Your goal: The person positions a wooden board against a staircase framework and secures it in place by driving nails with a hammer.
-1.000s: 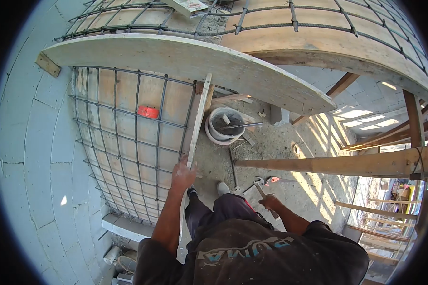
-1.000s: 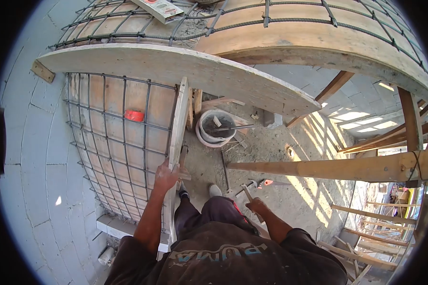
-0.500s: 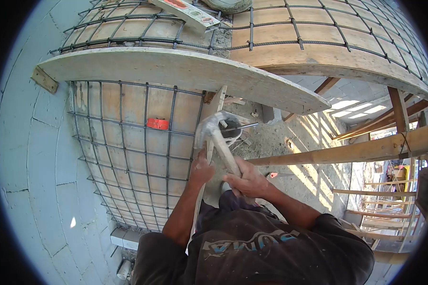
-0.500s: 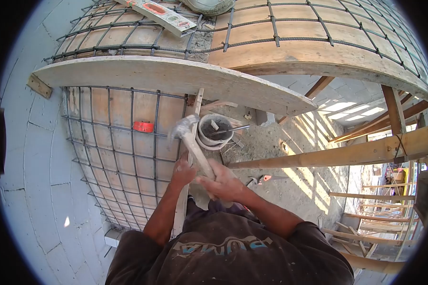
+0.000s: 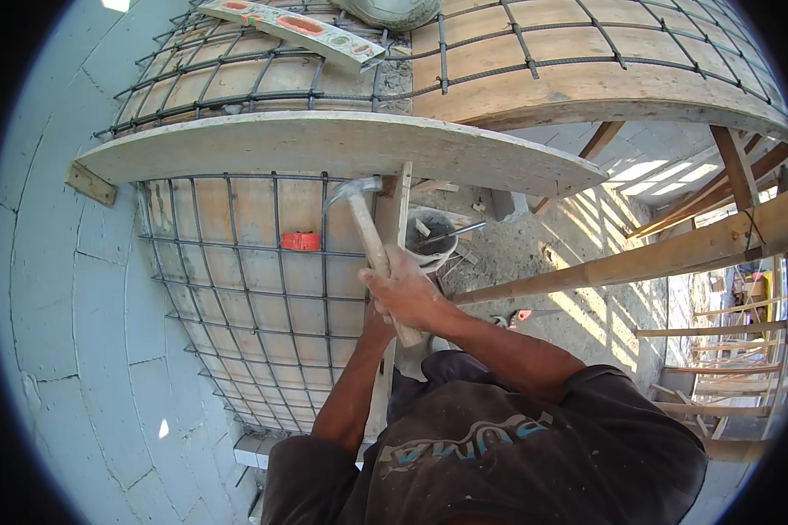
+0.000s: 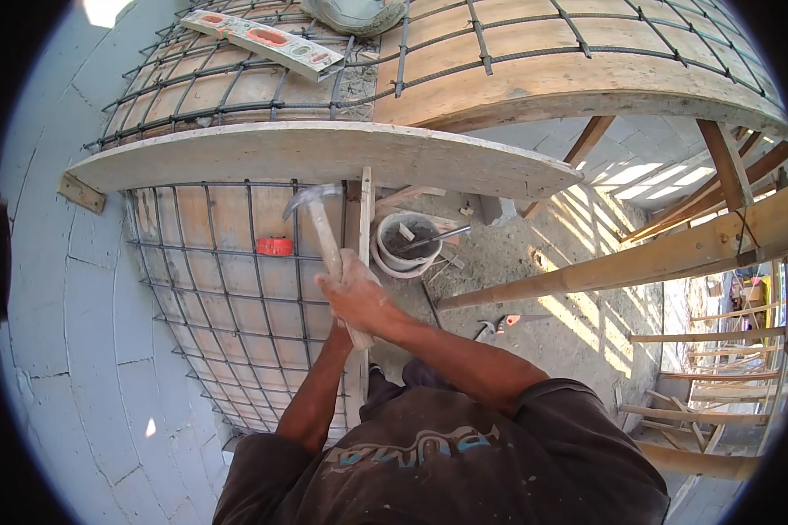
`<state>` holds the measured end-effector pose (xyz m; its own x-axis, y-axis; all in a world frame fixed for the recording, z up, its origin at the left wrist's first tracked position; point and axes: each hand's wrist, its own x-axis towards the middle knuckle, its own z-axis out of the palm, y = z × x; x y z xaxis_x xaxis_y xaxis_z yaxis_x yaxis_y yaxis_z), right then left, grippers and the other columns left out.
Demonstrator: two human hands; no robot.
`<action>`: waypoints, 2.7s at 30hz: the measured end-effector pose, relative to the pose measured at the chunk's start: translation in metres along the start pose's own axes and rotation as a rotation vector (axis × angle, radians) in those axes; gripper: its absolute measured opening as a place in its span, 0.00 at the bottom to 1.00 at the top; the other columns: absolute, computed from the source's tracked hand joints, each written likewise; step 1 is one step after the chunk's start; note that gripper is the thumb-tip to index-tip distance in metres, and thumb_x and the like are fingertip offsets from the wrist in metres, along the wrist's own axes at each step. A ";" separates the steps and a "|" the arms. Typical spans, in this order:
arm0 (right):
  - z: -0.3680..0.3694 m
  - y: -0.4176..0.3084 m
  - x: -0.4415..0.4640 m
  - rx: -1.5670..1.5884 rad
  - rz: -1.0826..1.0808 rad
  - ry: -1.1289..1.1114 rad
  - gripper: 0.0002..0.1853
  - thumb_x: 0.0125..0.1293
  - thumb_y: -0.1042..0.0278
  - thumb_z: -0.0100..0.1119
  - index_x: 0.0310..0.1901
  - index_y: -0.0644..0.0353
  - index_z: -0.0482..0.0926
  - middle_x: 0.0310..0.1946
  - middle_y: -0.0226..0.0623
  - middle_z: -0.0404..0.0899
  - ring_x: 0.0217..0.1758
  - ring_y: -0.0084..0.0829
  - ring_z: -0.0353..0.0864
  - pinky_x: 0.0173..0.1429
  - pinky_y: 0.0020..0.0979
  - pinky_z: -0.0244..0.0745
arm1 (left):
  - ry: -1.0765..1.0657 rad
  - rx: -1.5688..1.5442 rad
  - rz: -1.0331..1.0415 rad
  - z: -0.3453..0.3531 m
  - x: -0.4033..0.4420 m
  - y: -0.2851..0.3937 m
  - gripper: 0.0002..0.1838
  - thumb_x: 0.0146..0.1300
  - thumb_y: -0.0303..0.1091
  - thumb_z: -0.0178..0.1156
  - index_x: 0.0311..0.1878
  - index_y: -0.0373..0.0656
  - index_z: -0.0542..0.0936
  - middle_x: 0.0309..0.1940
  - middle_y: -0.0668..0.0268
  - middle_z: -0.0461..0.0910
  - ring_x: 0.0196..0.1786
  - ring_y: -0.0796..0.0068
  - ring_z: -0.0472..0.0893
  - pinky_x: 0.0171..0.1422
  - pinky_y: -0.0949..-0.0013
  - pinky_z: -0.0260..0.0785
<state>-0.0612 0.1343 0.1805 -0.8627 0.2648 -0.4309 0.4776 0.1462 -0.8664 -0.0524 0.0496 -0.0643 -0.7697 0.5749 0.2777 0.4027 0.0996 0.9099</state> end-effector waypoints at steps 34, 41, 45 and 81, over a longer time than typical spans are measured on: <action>-0.014 0.025 -0.023 -0.095 -0.061 -0.095 0.31 0.68 0.52 0.55 0.63 0.66 0.62 0.40 0.65 0.80 0.47 0.65 0.81 0.55 0.55 0.73 | 0.001 0.061 -0.354 -0.005 -0.008 0.027 0.29 0.66 0.41 0.60 0.67 0.39 0.70 0.57 0.48 0.77 0.64 0.49 0.75 0.65 0.55 0.71; -0.008 0.035 -0.031 -0.053 0.015 0.035 0.31 0.67 0.52 0.58 0.65 0.64 0.64 0.46 0.62 0.78 0.51 0.60 0.81 0.55 0.51 0.73 | -0.002 0.053 -0.378 -0.005 -0.008 0.025 0.30 0.66 0.42 0.60 0.68 0.39 0.69 0.58 0.47 0.77 0.65 0.49 0.74 0.65 0.55 0.71; -0.023 0.028 -0.037 -0.028 -0.042 -0.073 0.32 0.67 0.53 0.58 0.66 0.63 0.63 0.46 0.64 0.78 0.52 0.60 0.80 0.56 0.50 0.73 | 0.005 0.039 -0.389 -0.002 -0.006 0.026 0.31 0.66 0.42 0.61 0.68 0.39 0.69 0.59 0.47 0.76 0.65 0.48 0.74 0.65 0.55 0.71; -0.064 0.164 -0.128 -0.389 -0.012 -0.539 0.32 0.62 0.49 0.69 0.61 0.59 0.69 0.36 0.45 0.79 0.36 0.41 0.82 0.43 0.40 0.76 | 0.093 0.437 -0.647 0.057 -0.218 -0.050 0.19 0.61 0.36 0.64 0.52 0.35 0.80 0.44 0.46 0.84 0.49 0.46 0.84 0.51 0.51 0.77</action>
<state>0.1384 0.1854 0.1102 -0.7827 -0.2378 -0.5752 0.4056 0.5061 -0.7612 0.1237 -0.0344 -0.1881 -0.9483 0.2247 -0.2239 0.0032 0.7127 0.7015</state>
